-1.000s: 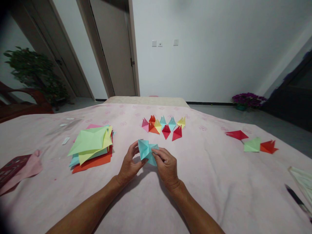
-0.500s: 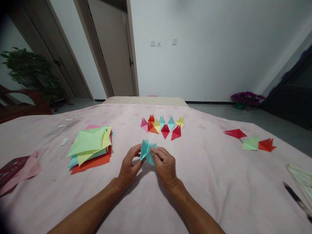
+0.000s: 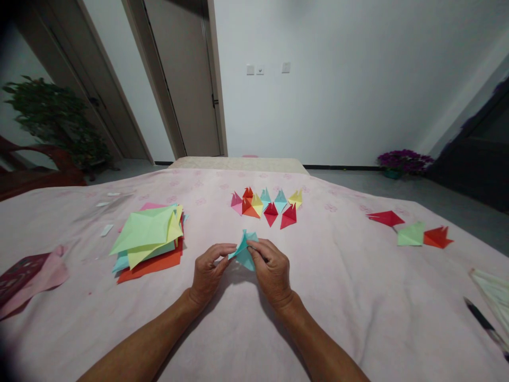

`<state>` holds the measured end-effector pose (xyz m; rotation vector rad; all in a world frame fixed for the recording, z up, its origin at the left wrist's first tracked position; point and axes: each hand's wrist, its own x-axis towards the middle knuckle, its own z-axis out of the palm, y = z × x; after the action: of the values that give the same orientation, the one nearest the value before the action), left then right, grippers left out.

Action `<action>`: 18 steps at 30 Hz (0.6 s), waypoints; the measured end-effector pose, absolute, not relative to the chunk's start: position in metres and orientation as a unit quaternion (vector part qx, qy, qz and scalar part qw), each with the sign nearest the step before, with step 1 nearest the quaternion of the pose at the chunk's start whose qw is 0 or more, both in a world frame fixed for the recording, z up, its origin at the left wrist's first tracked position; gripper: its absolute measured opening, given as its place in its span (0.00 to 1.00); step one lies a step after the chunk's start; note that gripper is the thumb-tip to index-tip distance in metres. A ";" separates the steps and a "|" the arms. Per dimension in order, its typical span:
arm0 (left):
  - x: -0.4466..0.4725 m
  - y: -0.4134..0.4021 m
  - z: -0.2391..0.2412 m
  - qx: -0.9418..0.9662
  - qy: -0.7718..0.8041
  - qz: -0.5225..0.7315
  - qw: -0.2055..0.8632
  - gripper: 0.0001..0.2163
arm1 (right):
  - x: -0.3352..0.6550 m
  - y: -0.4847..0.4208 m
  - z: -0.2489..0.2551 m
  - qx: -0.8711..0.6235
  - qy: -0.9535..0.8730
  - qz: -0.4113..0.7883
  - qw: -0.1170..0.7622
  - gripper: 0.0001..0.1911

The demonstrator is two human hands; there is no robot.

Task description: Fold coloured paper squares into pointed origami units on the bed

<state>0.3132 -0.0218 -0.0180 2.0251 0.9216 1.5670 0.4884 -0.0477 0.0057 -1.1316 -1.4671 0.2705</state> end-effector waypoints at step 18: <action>0.326 -0.032 -0.012 0.650 0.377 0.517 0.410 0.12 | 0.490 -0.038 0.015 -0.537 -0.408 0.357 0.645 0.19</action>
<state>0.3256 -0.0318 -0.0121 1.6366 0.9493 1.3016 0.4904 -0.0385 0.0152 -1.2232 -0.9296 0.8133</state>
